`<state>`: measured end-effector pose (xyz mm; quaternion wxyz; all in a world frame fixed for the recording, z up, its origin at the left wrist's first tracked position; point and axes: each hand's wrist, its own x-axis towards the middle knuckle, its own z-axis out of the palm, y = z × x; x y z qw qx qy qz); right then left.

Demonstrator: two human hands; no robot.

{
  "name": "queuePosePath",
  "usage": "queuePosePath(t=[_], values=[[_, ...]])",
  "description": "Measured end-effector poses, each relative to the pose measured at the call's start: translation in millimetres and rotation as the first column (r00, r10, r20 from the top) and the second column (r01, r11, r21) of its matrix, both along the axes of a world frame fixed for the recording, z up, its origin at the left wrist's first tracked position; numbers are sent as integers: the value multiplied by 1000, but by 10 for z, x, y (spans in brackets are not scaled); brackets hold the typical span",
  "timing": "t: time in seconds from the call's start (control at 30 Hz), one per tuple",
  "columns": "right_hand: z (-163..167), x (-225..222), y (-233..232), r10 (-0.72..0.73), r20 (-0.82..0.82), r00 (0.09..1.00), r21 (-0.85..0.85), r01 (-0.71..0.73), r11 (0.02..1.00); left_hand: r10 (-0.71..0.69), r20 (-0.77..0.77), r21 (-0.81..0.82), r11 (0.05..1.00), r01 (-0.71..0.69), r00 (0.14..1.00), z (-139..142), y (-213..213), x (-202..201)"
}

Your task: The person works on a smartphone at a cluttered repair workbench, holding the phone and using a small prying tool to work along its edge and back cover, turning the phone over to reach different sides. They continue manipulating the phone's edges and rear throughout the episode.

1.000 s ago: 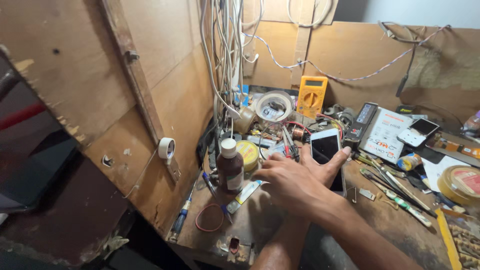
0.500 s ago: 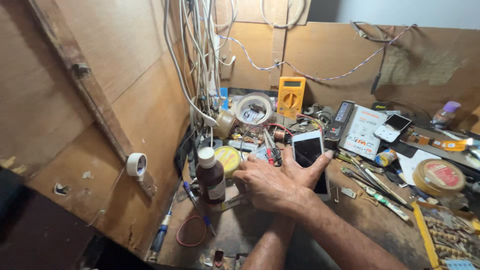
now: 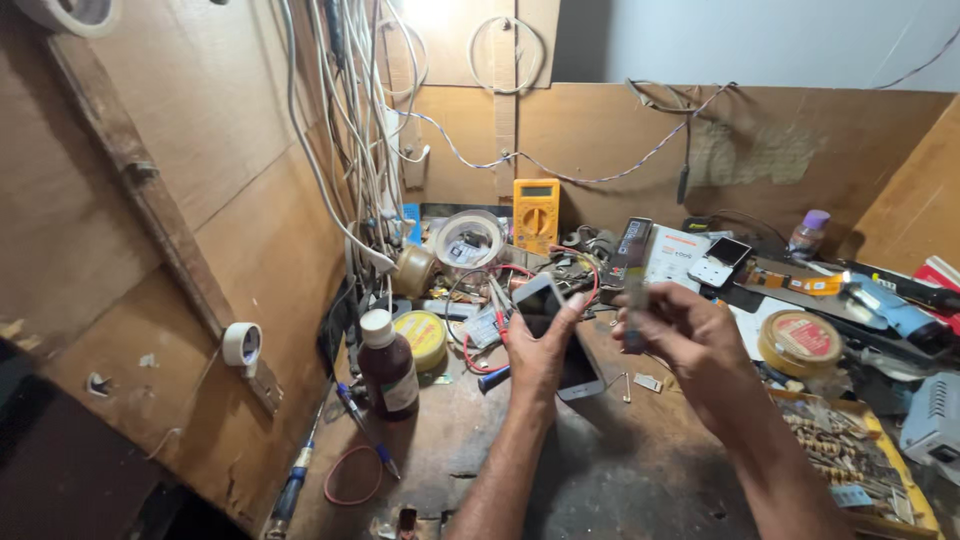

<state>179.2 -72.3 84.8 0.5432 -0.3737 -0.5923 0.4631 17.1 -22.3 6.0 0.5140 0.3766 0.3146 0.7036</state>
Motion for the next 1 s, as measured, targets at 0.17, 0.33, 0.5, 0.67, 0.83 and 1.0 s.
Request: queuePosePath(t=[0.17,0.33,0.5,0.67,0.83,1.0], values=[[-363,162,158,-98,-238,966,-204,49,978,-11,15,-87,996,13,1000,58,61,-4],[-666,35,419,-173,-60,983,-149,162,975,-45,15,-66,997,46,999,17,168,-56],[-697,-111,252,-296,240,925,106,279,955,35,-14,-5,999,-35,999,72,99,-61],[-647,-194,139,-416,306,856,115,400,909,16,87,61,998,-21,996,227,30,-73],[-737,-146,196,-443,300,845,258,375,890,95,17,74,993,-96,995,213,23,-43],[-718,-126,144,-502,274,820,321,414,852,198,-15,78,977,-197,980,104,94,-33]])
